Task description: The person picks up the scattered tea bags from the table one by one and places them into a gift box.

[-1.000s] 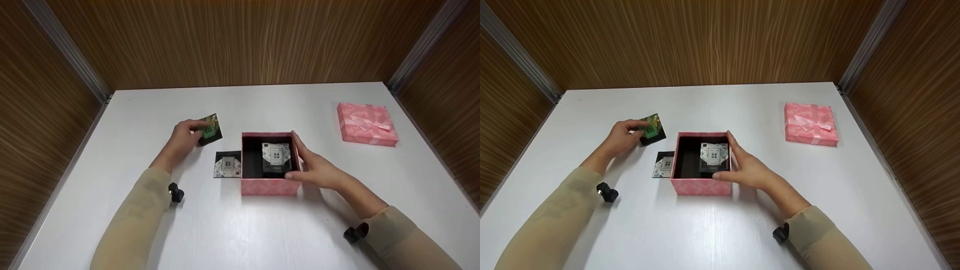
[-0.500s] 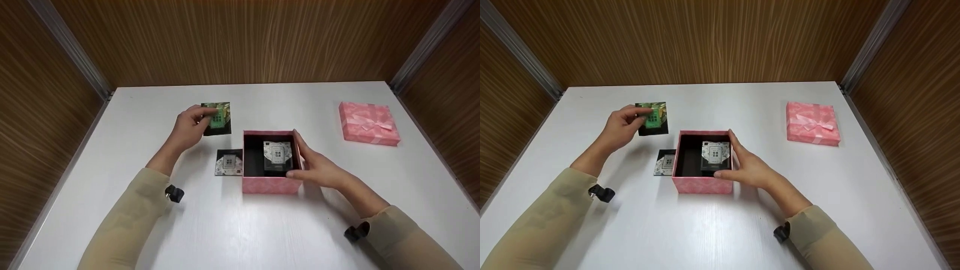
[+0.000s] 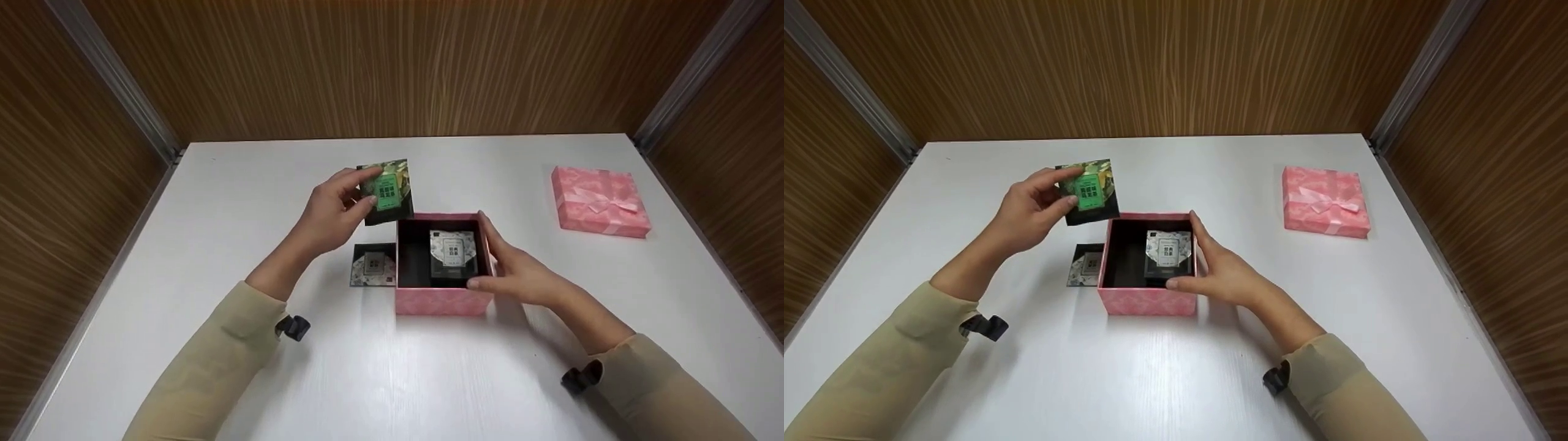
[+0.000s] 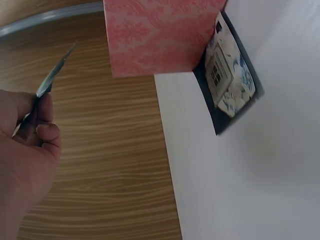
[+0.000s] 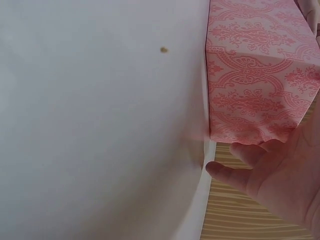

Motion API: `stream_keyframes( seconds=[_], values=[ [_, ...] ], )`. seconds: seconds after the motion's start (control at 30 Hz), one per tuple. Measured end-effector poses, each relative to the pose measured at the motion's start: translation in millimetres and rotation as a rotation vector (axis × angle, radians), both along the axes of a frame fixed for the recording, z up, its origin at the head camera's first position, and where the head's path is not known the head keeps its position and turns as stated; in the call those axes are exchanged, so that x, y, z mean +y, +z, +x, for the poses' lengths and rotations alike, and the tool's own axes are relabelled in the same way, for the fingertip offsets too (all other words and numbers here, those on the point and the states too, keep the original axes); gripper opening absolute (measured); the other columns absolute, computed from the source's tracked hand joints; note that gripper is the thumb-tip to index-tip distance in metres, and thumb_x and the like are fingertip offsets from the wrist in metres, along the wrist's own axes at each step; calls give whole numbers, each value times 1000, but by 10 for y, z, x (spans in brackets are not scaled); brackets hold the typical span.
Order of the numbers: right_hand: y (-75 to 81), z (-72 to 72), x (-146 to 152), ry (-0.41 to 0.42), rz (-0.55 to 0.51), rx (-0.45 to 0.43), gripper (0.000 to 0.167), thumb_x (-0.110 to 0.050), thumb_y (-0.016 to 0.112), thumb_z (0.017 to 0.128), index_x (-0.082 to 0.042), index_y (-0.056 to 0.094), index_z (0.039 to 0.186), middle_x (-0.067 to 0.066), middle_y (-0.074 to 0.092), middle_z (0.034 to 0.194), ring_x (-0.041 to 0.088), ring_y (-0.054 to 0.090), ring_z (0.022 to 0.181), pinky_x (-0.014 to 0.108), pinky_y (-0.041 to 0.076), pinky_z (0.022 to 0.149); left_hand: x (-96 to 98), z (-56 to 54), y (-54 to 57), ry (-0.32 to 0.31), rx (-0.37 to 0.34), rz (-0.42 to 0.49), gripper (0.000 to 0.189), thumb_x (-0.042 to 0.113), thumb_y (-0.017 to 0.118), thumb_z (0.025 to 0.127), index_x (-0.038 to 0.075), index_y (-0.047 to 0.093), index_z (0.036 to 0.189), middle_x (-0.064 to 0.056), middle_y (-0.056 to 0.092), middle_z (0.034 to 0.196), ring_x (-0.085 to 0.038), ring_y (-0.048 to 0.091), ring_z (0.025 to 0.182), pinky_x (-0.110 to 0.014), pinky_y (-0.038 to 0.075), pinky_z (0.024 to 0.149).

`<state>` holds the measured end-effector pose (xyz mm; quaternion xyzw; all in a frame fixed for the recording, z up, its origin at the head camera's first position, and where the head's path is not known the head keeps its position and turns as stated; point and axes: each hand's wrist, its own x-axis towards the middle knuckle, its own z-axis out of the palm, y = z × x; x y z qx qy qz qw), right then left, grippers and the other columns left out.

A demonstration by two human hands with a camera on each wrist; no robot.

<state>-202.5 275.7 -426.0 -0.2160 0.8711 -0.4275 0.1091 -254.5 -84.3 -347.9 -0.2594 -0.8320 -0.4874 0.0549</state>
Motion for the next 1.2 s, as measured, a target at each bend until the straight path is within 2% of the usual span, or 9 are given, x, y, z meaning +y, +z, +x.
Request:
stream_keyframes(
  seconds=[0.17, 0.4, 0.67, 1.03, 1.2],
  values=[
    [6, 3, 2, 3, -14, -4, 121, -35, 84, 93, -26, -7, 172, 18, 21, 173, 39, 47, 143, 58, 34, 119, 76, 40, 5, -56, 18, -5, 52, 5, 66, 103, 12, 57, 154, -5, 63, 128, -17, 60, 95, -31, 51, 76],
    [11, -12, -4, 12, -25, -6, 121, -34, 84, 93, -26, -7, 172, 18, 21, 174, 40, 47, 143, 58, 34, 119, 151, 87, -27, -118, 2, -7, 51, 5, 66, 103, 12, 58, 153, -5, 64, 124, -16, 54, 85, -30, 46, 71],
    [2, -5, 8, 6, 8, 4, 120, -36, 83, 93, -26, -6, 172, 16, 21, 174, 38, 37, 150, 60, 29, 121, 228, 106, -96, -139, -47, -32, 50, 7, 68, 104, 12, 59, 152, -4, 65, 123, -15, 55, 85, -31, 47, 73],
    [10, -2, -4, 5, 5, -2, 120, -36, 83, 93, -26, -7, 172, 20, 23, 173, 41, 43, 146, 60, 32, 119, 406, 170, -164, -187, -86, -110, 47, 8, 70, 102, 7, 63, 149, -7, 66, 109, -13, 54, 82, -28, 47, 72],
    [-9, -5, -1, 5, 0, -4, 120, -36, 83, 93, -28, -7, 172, 20, 25, 172, 40, 47, 143, 60, 36, 117, 483, 200, -210, -208, -67, -149, 47, 7, 71, 102, 5, 63, 148, -8, 65, 107, -13, 53, 83, -26, 47, 72]
  ],
)
